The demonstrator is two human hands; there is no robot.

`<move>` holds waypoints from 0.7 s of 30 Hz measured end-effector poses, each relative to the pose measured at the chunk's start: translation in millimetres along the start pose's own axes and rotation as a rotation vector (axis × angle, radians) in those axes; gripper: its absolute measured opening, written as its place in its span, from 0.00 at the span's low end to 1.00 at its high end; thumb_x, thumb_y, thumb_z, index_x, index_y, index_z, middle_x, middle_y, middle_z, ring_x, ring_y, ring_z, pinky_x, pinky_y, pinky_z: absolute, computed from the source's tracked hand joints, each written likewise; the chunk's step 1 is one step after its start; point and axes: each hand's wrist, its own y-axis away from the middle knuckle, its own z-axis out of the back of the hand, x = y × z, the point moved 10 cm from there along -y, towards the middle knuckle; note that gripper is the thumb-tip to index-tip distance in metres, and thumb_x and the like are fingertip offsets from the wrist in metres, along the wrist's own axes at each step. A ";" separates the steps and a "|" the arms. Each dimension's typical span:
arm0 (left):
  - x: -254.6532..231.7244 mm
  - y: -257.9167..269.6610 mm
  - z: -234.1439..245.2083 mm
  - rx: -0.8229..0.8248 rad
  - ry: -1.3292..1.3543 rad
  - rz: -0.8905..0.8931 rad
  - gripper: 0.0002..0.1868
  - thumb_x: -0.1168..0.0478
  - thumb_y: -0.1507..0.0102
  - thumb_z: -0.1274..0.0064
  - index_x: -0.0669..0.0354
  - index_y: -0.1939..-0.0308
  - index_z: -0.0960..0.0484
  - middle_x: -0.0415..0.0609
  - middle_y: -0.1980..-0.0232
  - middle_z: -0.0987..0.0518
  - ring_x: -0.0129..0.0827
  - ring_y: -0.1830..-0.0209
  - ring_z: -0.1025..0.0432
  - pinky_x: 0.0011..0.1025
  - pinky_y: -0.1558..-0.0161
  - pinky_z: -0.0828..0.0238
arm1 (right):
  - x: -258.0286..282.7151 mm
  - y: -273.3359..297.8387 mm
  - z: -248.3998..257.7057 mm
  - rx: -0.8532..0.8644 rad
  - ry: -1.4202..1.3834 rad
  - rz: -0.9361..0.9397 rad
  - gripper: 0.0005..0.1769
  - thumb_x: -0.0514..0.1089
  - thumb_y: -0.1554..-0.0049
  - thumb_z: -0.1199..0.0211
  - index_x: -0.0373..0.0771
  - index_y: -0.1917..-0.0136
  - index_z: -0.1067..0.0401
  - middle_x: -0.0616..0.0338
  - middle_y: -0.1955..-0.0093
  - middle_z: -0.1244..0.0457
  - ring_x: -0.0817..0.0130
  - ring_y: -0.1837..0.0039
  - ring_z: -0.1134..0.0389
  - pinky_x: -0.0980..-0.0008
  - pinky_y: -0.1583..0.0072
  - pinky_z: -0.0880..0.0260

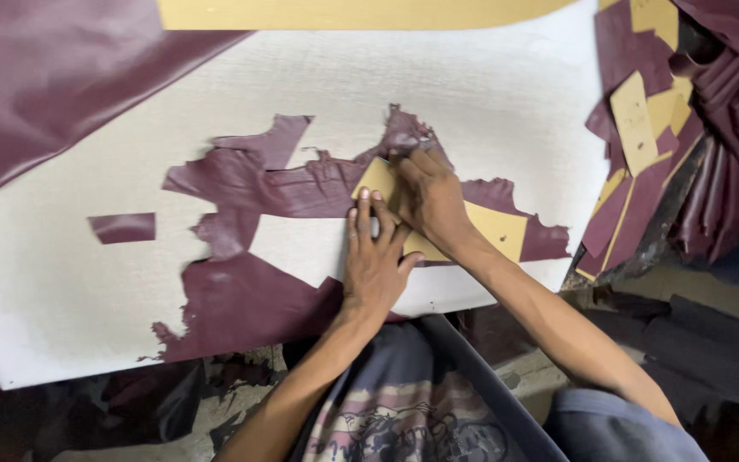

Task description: The person uses a cardboard template and a utility knife to cut shapes from a large sheet of maroon leather on a work table. They repeatedly position the template, trace the outline, cut along the lines, and remove the cut pieces.

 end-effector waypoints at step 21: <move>-126.1 -25.7 -36.3 0.051 -0.222 -0.034 0.35 0.62 0.38 0.48 0.46 0.24 0.31 0.65 0.32 0.34 0.62 0.26 0.43 0.60 0.31 0.43 | -170.1 261.2 119.8 -0.528 -0.159 -0.578 0.12 0.31 0.44 0.34 0.29 0.46 0.21 0.47 0.62 0.34 0.62 0.63 0.35 0.66 0.60 0.37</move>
